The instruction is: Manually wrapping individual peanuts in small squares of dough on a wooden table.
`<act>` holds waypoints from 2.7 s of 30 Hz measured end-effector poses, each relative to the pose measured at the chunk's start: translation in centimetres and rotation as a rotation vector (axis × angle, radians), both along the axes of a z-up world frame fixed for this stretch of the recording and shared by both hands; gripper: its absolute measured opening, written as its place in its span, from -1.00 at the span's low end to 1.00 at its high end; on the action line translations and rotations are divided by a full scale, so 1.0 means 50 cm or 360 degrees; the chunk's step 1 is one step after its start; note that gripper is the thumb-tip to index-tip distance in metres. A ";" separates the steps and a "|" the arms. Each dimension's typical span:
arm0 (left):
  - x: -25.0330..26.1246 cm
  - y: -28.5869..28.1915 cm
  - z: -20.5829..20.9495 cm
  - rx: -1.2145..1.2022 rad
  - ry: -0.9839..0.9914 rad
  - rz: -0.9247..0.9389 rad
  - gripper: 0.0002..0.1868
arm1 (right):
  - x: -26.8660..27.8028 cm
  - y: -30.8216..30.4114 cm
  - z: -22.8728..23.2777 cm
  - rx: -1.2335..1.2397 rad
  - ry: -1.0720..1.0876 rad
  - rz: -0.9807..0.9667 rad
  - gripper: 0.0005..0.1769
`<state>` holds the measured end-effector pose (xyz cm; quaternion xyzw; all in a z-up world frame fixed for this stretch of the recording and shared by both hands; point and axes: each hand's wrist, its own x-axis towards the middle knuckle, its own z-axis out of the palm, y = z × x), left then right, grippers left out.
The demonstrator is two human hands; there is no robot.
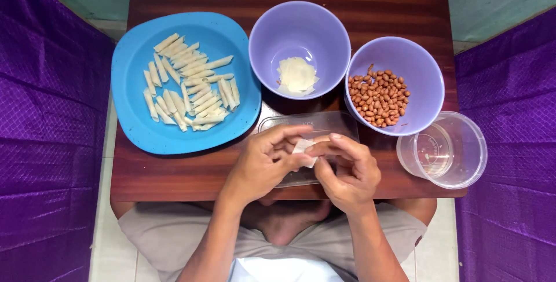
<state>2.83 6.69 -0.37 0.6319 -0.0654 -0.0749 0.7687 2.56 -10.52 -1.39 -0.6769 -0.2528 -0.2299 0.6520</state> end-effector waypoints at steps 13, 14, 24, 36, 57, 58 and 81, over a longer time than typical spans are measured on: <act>-0.002 -0.024 0.001 0.0066 -0.0241 0.0305 -0.88 | -0.024 -0.012 -0.004 -0.0071 0.0498 0.0023 -0.25; 0.000 -0.025 0.004 0.0064 -0.0260 0.0331 -0.87 | -0.021 -0.015 -0.011 -0.0021 0.0524 0.0035 -0.29; -0.007 -0.025 0.025 0.0457 -0.0246 0.0215 -0.79 | -0.032 -0.013 0.021 -0.0076 0.0819 0.0015 -0.32; -0.011 -0.034 0.049 0.0677 -0.0469 0.0257 -0.83 | -0.034 -0.028 0.012 0.0242 0.0919 0.0033 -0.35; -0.015 -0.027 0.037 0.0470 -0.0343 0.0197 -0.83 | -0.030 -0.027 0.015 0.0327 0.0906 -0.0149 -0.45; -0.014 -0.027 0.035 0.0462 -0.0343 0.0189 -0.83 | -0.031 -0.026 0.016 0.0322 0.0906 -0.0159 -0.45; -0.015 -0.017 0.024 0.0513 -0.0381 0.0209 -0.85 | -0.034 -0.018 0.014 0.0313 0.0822 -0.0267 -0.53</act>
